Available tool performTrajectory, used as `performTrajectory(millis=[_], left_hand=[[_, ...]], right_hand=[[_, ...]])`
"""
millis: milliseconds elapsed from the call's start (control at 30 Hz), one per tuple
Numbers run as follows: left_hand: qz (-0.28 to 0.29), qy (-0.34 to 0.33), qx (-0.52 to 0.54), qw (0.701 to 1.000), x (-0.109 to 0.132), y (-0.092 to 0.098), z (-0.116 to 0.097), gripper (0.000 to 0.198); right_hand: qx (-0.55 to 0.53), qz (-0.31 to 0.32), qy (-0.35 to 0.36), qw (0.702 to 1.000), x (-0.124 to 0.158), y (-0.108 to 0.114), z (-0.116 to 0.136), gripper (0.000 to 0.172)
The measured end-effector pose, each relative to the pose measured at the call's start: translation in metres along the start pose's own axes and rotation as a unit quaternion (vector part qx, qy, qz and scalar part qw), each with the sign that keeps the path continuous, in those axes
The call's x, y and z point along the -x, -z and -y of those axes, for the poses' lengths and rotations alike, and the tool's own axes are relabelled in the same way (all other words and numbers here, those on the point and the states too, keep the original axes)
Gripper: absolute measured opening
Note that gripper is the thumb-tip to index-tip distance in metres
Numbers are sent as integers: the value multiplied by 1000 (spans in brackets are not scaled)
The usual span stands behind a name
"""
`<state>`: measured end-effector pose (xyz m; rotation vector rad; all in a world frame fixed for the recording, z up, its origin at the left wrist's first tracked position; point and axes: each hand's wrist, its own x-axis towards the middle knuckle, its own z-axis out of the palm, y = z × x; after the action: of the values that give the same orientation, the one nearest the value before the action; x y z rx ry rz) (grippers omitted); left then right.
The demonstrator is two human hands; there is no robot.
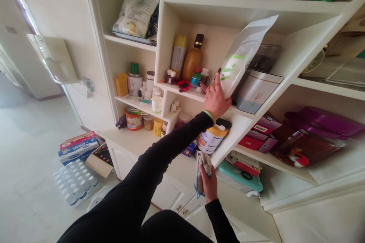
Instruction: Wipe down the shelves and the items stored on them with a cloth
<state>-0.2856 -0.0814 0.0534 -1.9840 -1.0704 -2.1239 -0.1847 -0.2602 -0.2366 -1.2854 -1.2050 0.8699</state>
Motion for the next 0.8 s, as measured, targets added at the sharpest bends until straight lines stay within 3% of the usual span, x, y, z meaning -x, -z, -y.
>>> performTrajectory(millis=[167,400,667,800], left_hand=[[-19,-1,31,999,-3,4,2,108],[8,45,61,997,-3,31,-8,111],[6,24,125,992,0,39,8,110],[14,8,168,986,8,46,11,111]], right_hand=[[36,-19,-1,999,-8,1,-24,75],[64,-49,-17,997,-10,2,-61,77],[116,-13,53,992,-25,5,-103,78],[152,11,82,985,-35,8,-131,71]])
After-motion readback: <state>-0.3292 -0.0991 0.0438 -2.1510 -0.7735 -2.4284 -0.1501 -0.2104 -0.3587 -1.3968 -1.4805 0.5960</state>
